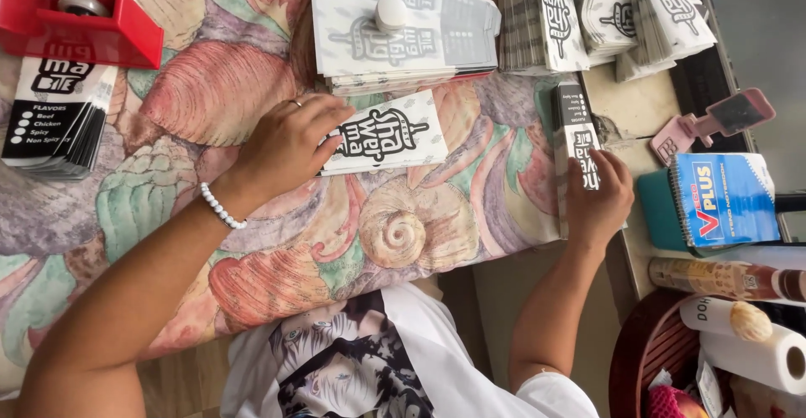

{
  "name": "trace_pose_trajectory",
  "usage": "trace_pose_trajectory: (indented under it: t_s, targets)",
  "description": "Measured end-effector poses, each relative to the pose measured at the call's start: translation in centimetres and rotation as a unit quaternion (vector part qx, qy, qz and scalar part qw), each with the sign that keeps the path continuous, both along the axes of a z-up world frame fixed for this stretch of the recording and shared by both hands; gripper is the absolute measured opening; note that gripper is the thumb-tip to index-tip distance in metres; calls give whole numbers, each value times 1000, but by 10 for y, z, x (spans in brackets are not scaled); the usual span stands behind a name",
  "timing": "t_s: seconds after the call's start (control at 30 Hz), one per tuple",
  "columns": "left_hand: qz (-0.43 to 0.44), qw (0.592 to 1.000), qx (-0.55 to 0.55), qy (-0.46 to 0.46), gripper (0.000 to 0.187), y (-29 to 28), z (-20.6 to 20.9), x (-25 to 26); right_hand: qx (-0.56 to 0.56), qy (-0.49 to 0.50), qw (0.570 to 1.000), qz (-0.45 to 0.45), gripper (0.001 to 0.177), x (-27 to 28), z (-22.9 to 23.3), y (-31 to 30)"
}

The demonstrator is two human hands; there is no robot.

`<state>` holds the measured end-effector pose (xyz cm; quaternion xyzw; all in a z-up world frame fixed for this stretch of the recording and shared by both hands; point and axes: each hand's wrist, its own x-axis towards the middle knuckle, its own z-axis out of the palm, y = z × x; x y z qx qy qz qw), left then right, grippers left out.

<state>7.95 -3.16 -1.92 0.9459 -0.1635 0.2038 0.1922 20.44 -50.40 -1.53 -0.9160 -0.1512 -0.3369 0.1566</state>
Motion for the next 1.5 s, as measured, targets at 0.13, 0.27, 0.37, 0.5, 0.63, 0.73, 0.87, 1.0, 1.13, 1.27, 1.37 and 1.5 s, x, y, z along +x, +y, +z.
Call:
trace_pose_trajectory:
  t_s: [0.13,0.27,0.37,0.5,0.63,0.73,0.87,1.0,1.13,1.27,1.37,1.5]
  targets:
    - [-65,996,4,59,39,-12,21,-9,-50,90,994,-41,51,-16,14,-2]
    - [-100,980,79,155,52,-10,-6,-7,-60,142,983,-100,66,-18,8,-3]
    - [-104,975,106,167,52,-13,3,-8,-65,156,980,-102,58,-6,-9,-21]
    - [-112,961,137,211,53,-20,8,-9,-77,194,972,-108,41,12,-30,-44]
    - [-117,971,149,148,55,-12,-5,-7,-71,208,968,-123,27,8,-19,-35]
    - [-106,968,104,200,55,-12,4,-10,-36,208,969,-125,20,18,-28,-51]
    - [-67,973,163,149,53,-11,-8,-12,-42,180,976,-116,17,22,-28,-57]
    - [-85,974,140,157,54,-9,-3,-14,-73,131,983,-106,13,38,-23,-73]
    - [-64,986,147,45,60,-8,-13,-15,-36,147,987,-56,8,35,39,-53]
    - [-90,983,104,123,61,-6,-6,-19,-50,51,993,89,10,28,97,1]
    - [-62,996,-38,50,59,-5,20,-20,-56,89,970,220,6,29,120,65]
    - [-17,940,-337,-57,79,13,27,-15,37,327,901,284,24,15,120,166]
